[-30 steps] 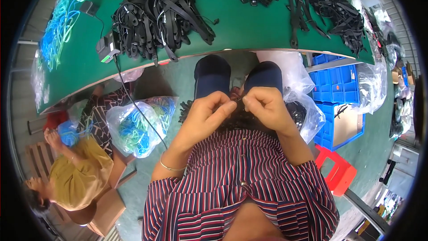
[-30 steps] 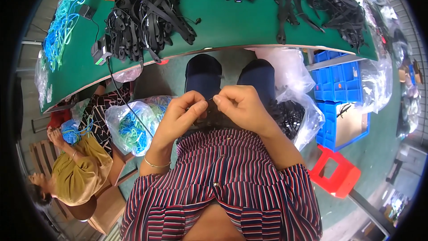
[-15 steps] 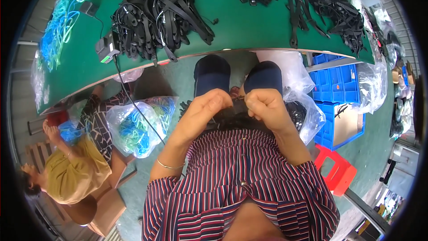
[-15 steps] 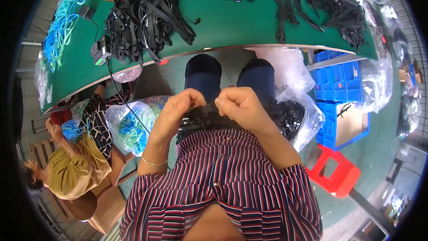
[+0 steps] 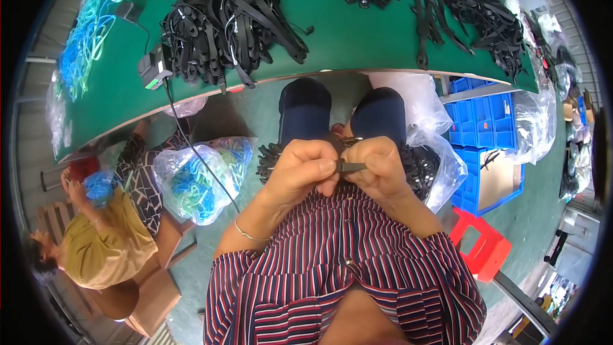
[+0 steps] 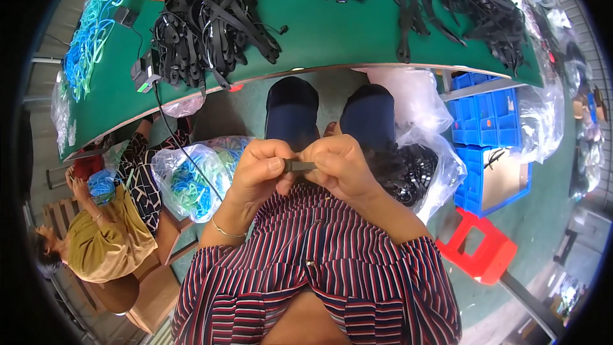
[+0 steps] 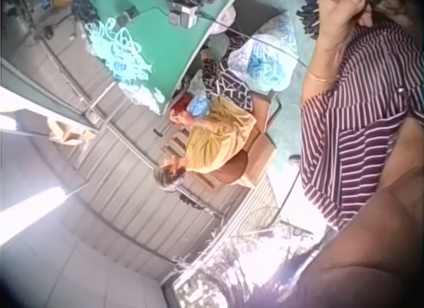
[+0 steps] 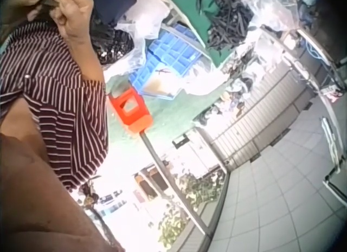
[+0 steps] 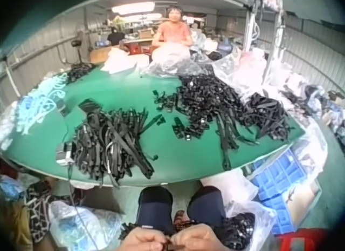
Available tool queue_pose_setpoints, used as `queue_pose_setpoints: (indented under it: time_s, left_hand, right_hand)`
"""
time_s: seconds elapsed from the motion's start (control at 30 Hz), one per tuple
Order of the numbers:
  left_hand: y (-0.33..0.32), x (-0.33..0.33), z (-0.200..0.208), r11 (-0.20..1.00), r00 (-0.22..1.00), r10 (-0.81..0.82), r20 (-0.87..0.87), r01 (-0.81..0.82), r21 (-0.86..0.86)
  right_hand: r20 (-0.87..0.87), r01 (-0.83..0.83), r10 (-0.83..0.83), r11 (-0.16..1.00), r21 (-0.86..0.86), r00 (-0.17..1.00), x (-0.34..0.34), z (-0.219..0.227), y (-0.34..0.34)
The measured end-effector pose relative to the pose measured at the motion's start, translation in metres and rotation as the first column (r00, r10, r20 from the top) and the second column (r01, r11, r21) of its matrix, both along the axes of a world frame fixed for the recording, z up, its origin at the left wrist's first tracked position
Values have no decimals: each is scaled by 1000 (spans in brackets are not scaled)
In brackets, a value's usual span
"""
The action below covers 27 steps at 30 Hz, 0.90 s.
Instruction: The person assembles black plastic straps and buckles by hand at a factory workstation.
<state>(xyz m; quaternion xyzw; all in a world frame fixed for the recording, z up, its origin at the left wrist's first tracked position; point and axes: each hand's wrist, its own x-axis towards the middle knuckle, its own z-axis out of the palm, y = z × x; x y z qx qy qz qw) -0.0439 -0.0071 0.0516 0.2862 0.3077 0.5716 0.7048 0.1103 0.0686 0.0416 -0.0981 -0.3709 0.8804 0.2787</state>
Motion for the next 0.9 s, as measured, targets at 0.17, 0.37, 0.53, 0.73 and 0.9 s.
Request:
queue_pose_setpoints:
  time_s: [0.17, 0.37, 0.53, 0.73, 0.9]
  left_hand:
    - [4, -1, 7, 992, 986, -78, -146, 62, -108]
    - [6, 1, 11, 994, 952, -46, -302, 14, -110]
    - [13, 2, 17, 993, 917, -90, -388, 56, -100]
    - [7, 4, 15, 994, 910, -95, -404, 65, -88]
    - [3, 14, 18, 993, 930, -93, -356, 62, -98]
  right_hand:
    - [214, -12, -4, 997, 72, 977, 10, 2, 3]
    - [141, 63, -498, 371, 926, 855, 1, 16, 15]
    - [102, 107, -469, 398, 911, 877, 15, 3, 23]
    - [187, 92, -378, 610, 787, 907, 20, 6, 17]
    - [104, 196, -287, 836, 512, 952, 28, -4, 2]
